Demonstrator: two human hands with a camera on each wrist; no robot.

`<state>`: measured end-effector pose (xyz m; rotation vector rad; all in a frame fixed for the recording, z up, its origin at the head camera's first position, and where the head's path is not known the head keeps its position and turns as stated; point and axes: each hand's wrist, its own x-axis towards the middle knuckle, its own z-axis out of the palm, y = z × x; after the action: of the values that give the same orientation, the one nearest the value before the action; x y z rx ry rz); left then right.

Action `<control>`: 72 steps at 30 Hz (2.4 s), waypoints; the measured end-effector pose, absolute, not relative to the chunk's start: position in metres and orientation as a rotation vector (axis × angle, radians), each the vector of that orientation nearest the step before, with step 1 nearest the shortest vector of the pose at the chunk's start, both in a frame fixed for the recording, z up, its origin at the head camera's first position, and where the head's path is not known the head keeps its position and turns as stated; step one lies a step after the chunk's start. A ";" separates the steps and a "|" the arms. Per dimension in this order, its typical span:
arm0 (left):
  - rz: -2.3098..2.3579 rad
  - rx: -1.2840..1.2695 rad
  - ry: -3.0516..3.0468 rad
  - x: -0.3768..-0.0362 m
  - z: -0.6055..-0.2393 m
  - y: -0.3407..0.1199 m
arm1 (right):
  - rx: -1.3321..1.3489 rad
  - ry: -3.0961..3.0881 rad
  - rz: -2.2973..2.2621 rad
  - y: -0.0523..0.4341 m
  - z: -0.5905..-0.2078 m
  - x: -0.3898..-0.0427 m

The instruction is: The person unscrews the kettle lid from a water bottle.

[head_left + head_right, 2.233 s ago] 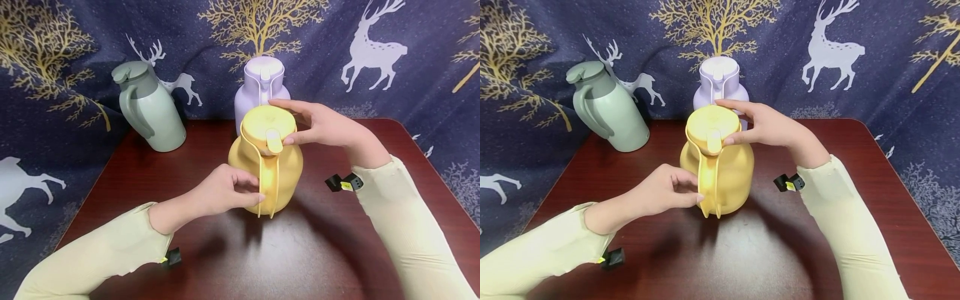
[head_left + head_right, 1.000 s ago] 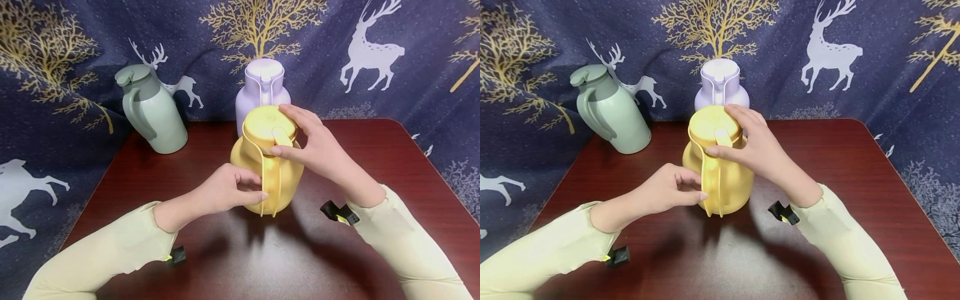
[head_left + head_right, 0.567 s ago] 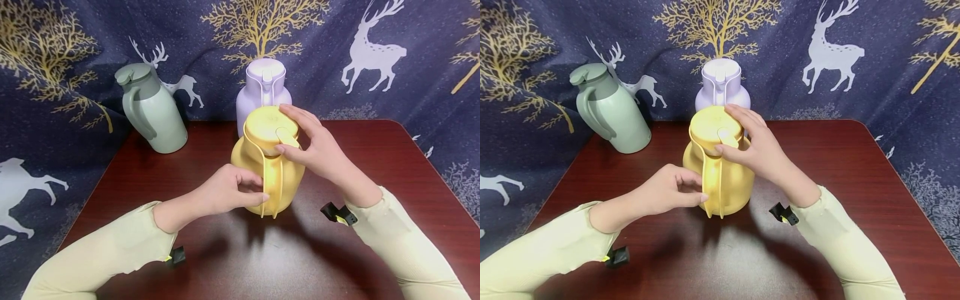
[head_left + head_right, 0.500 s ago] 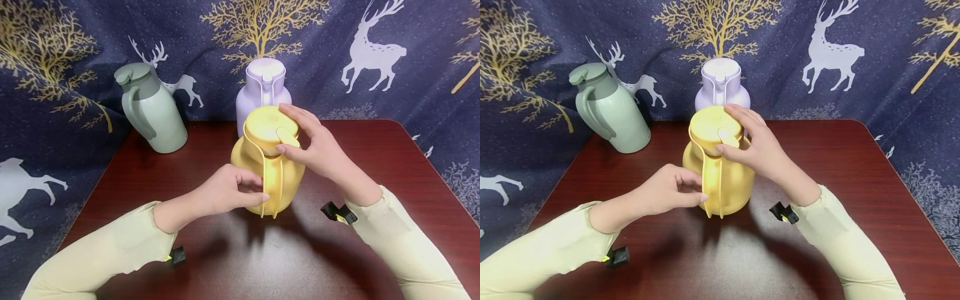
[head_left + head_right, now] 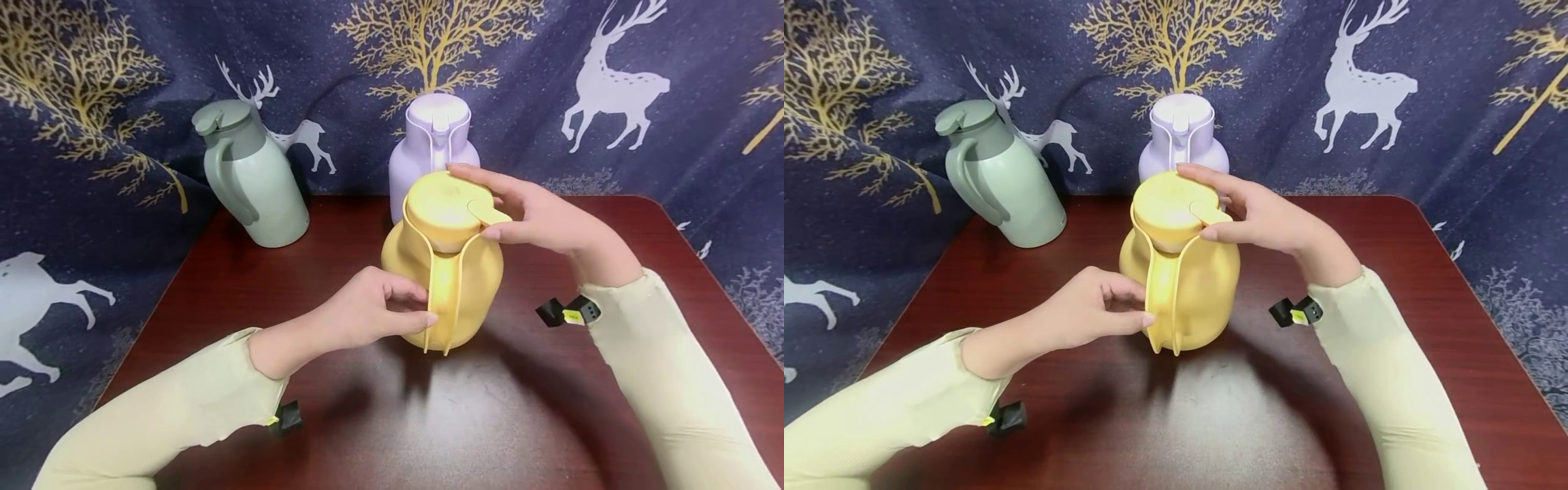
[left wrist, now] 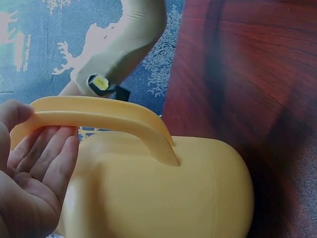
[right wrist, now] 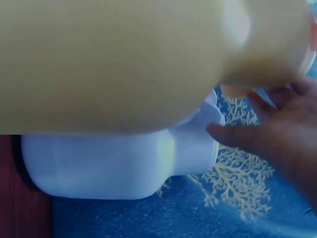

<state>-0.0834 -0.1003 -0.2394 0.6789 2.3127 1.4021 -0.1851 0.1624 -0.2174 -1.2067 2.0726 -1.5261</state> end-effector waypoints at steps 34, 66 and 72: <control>1.372 0.743 2.285 -0.088 -0.238 -0.096 | -1.058 2.408 -1.226 0.158 -0.186 -0.174; 1.380 0.739 2.308 -0.087 -0.239 -0.095 | -0.923 2.529 -1.117 0.157 -0.188 -0.198; 1.380 0.729 2.294 -0.086 -0.239 -0.095 | -0.998 2.473 -1.057 0.159 -0.184 -0.205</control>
<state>-0.0865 -0.0946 -0.2389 0.7288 2.2936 1.3799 -0.2045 0.1594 -0.1840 -0.9983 2.4733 -1.0573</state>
